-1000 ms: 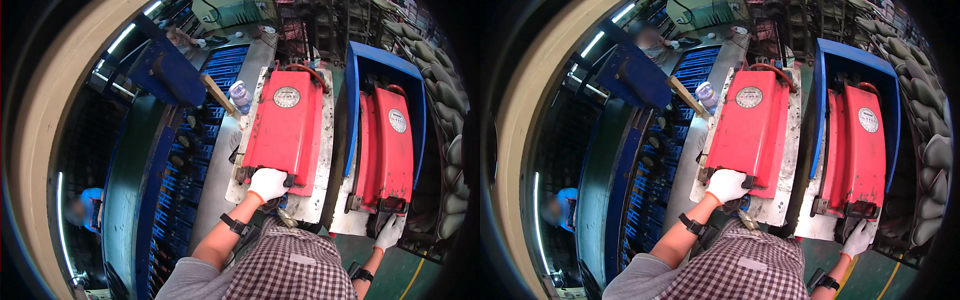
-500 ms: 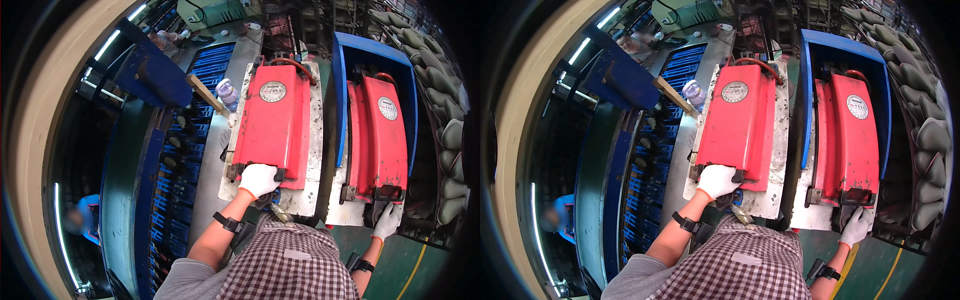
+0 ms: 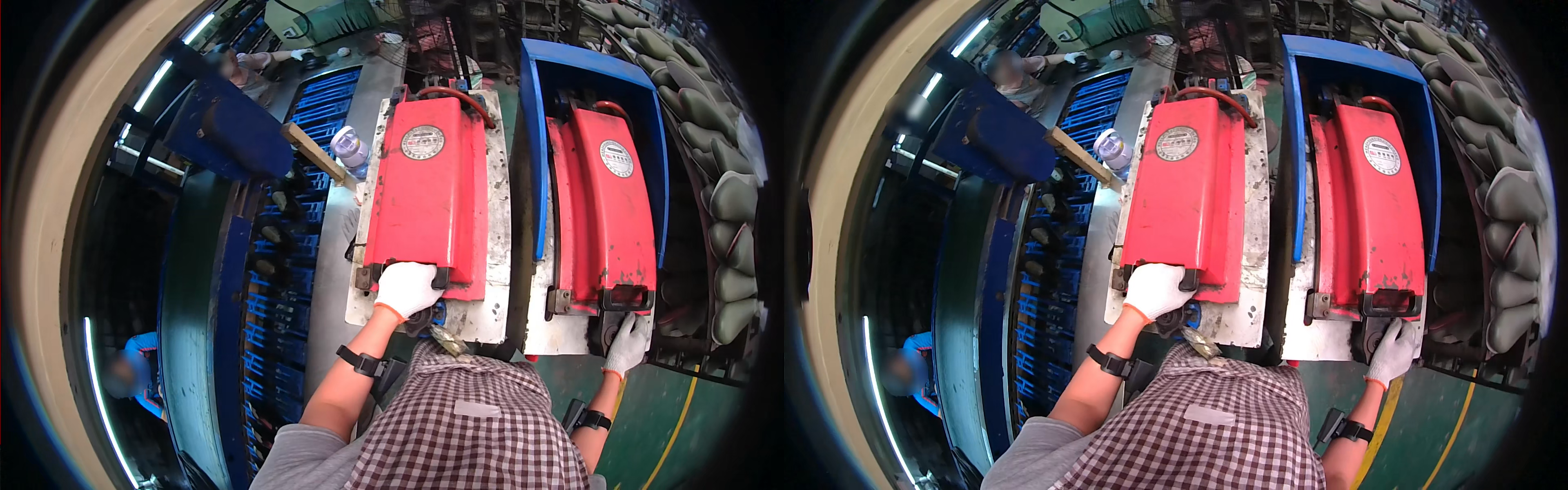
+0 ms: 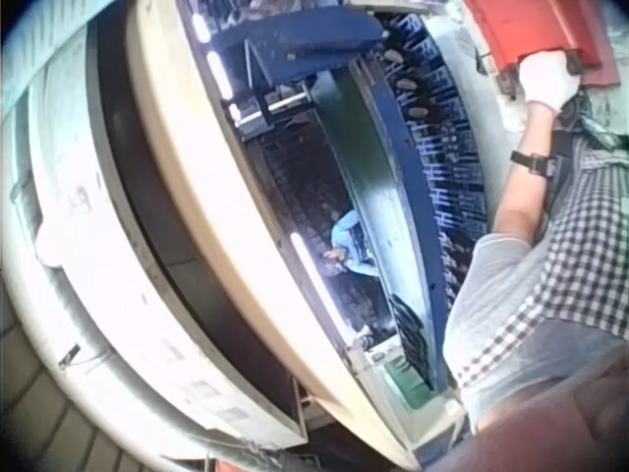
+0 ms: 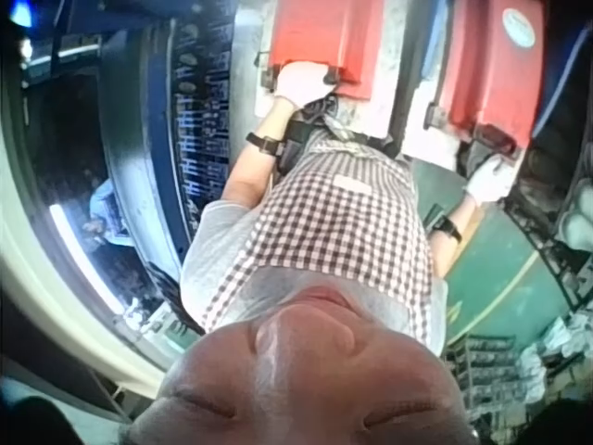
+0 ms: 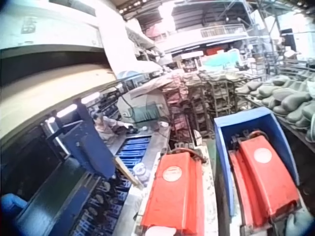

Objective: Operating a heat-setting or sole-pressing machine in a shoe factory.

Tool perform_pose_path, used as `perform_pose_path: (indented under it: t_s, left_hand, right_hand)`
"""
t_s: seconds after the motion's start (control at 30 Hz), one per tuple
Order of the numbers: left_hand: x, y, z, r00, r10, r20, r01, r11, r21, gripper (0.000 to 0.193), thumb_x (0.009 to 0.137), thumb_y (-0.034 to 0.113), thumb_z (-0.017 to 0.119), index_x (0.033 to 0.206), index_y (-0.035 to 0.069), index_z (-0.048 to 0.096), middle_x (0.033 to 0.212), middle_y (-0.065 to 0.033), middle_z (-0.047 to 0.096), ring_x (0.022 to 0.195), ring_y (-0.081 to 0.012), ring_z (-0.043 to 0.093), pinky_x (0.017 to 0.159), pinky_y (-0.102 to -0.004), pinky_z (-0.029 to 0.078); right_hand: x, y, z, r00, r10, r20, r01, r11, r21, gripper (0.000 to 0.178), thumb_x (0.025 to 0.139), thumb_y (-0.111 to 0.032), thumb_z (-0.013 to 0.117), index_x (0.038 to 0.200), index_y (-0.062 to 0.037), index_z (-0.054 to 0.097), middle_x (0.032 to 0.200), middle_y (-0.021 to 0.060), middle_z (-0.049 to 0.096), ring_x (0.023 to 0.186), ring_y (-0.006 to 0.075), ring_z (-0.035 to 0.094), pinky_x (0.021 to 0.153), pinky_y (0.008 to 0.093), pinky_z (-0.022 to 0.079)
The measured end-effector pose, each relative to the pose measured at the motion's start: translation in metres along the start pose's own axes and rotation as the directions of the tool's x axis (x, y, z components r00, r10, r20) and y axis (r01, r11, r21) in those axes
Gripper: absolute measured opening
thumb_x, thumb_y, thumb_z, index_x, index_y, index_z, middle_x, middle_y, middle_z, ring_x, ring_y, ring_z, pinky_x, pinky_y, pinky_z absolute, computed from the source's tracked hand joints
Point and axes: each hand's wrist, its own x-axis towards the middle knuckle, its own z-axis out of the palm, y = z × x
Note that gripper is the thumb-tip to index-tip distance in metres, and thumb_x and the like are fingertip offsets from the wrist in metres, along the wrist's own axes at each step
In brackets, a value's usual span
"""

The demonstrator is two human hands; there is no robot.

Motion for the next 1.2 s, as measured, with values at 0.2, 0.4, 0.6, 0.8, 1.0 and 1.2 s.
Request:
perform_pose_path:
  t_s: [0.2, 0.4, 0.6, 0.8, 1.0, 1.2]
  left_hand:
    - [0.001, 0.002, 0.001, 1.0, 0.019, -0.018, -0.018, 1.0, 0.018, 0.041, 0.082, 0.048, 0.077, 0.076, 0.007, 0.075, 0.074, -0.017, 0.07, 0.071, -0.0363, 0.072, 0.066, -0.0468, 0.057]
    - [0.001, 0.0, 0.004, 1.0, 0.013, -0.026, -0.012, 0.998, 0.057, 0.042, 0.082, 0.049, 0.078, 0.075, 0.008, 0.073, 0.073, -0.0175, 0.07, 0.07, -0.0367, 0.071, 0.065, -0.0478, 0.056]
    - [0.005, 0.0, 0.003, 0.998, -0.048, 0.043, 0.045, 0.997, 0.068, 0.035, 0.081, 0.045, 0.079, 0.077, 0.01, 0.075, 0.073, -0.0164, 0.071, 0.072, -0.0364, 0.072, 0.066, -0.0465, 0.057]
    - [0.003, -0.002, 0.004, 0.998, -0.053, 0.018, 0.052, 0.997, 0.05, 0.033, 0.08, 0.043, 0.081, 0.076, 0.011, 0.074, 0.072, -0.0151, 0.071, 0.071, -0.0353, 0.072, 0.065, -0.0452, 0.057]
    - [0.003, 0.003, 0.001, 1.0, -0.004, 0.029, 0.003, 1.0, 0.024, 0.036, 0.082, 0.043, 0.077, 0.081, 0.007, 0.075, 0.077, -0.0193, 0.071, 0.074, -0.0388, 0.071, 0.069, -0.0488, 0.056]
    - [0.002, 0.001, 0.005, 1.0, -0.027, 0.005, 0.027, 0.999, 0.023, 0.037, 0.082, 0.045, 0.077, 0.079, 0.008, 0.076, 0.075, -0.0179, 0.072, 0.073, -0.0376, 0.072, 0.068, -0.0475, 0.057]
  right_hand:
    - [-0.001, 0.006, 0.003, 0.999, -0.025, -0.034, 0.024, 0.999, -0.03, 0.036, 0.103, -0.042, 0.059, 0.113, -0.0111, 0.074, 0.109, 0.0164, 0.074, 0.102, 0.0393, 0.069, 0.085, 0.0502, 0.055]
    - [-0.001, 0.006, 0.009, 0.992, -0.061, -0.107, 0.057, 0.997, -0.043, 0.033, 0.101, -0.039, 0.061, 0.104, -0.0095, 0.076, 0.106, 0.015, 0.075, 0.096, 0.0381, 0.071, 0.082, 0.048, 0.056]
    - [-0.003, -0.013, 0.0, 0.985, -0.091, -0.148, 0.09, 0.996, -0.013, 0.029, 0.099, -0.035, 0.063, 0.095, -0.0088, 0.074, 0.099, 0.0135, 0.074, 0.092, 0.036, 0.071, 0.08, 0.0472, 0.055]
    - [-0.003, -0.018, -0.005, 0.992, -0.049, -0.118, 0.051, 0.999, 0.012, 0.029, 0.098, -0.034, 0.063, 0.094, -0.0083, 0.074, 0.098, 0.014, 0.074, 0.092, 0.036, 0.071, 0.08, 0.047, 0.055]
    - [-0.003, 0.003, 0.005, 0.993, -0.056, -0.101, 0.057, 0.998, 0.01, 0.035, 0.101, -0.041, 0.061, 0.1, -0.0089, 0.074, 0.101, 0.0163, 0.074, 0.095, 0.0393, 0.069, 0.081, 0.049, 0.054]
    - [-0.002, -0.002, 0.004, 0.997, -0.034, -0.076, 0.032, 0.999, -0.028, 0.036, 0.102, -0.042, 0.059, 0.102, -0.0082, 0.072, 0.103, 0.0172, 0.073, 0.096, 0.0397, 0.069, 0.081, 0.0495, 0.054]
